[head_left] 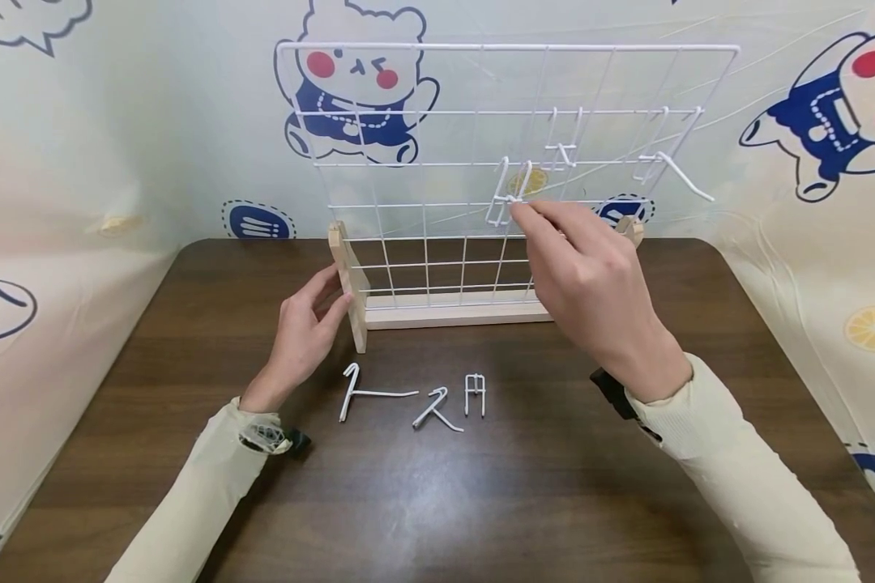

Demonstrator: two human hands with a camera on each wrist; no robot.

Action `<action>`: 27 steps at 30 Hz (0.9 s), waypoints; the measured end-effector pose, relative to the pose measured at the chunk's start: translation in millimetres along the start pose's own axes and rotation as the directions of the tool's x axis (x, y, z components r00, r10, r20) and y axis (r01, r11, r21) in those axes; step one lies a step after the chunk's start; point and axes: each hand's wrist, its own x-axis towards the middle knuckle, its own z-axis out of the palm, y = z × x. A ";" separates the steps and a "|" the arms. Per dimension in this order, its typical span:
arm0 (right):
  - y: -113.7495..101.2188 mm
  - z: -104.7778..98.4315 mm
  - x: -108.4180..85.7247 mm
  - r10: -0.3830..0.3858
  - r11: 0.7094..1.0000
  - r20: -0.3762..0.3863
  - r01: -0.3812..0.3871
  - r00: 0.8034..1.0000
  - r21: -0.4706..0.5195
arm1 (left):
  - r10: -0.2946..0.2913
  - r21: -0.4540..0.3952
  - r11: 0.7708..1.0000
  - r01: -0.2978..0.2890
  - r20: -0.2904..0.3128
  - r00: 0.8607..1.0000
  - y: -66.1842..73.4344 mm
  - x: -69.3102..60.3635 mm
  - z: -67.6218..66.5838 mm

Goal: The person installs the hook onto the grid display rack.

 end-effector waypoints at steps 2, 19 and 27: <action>1.4 3.1 3.4 0.000 1.000 -0.027 0.000 1.000 -0.021 | 0.002 0.002 1.000 -0.002 0.001 1.000 0.4 -0.2 0.1; 13.5 18.8 29.6 -0.029 0.995 -0.074 0.022 0.997 -0.094 | 0.009 0.003 1.000 -0.009 0.009 1.000 3.5 0.2 2.0; 18.3 20.0 38.3 -0.012 0.990 -0.046 0.005 0.999 -0.144 | 0.000 -0.006 1.000 0.000 -0.004 1.000 -32.8 3.6 1.6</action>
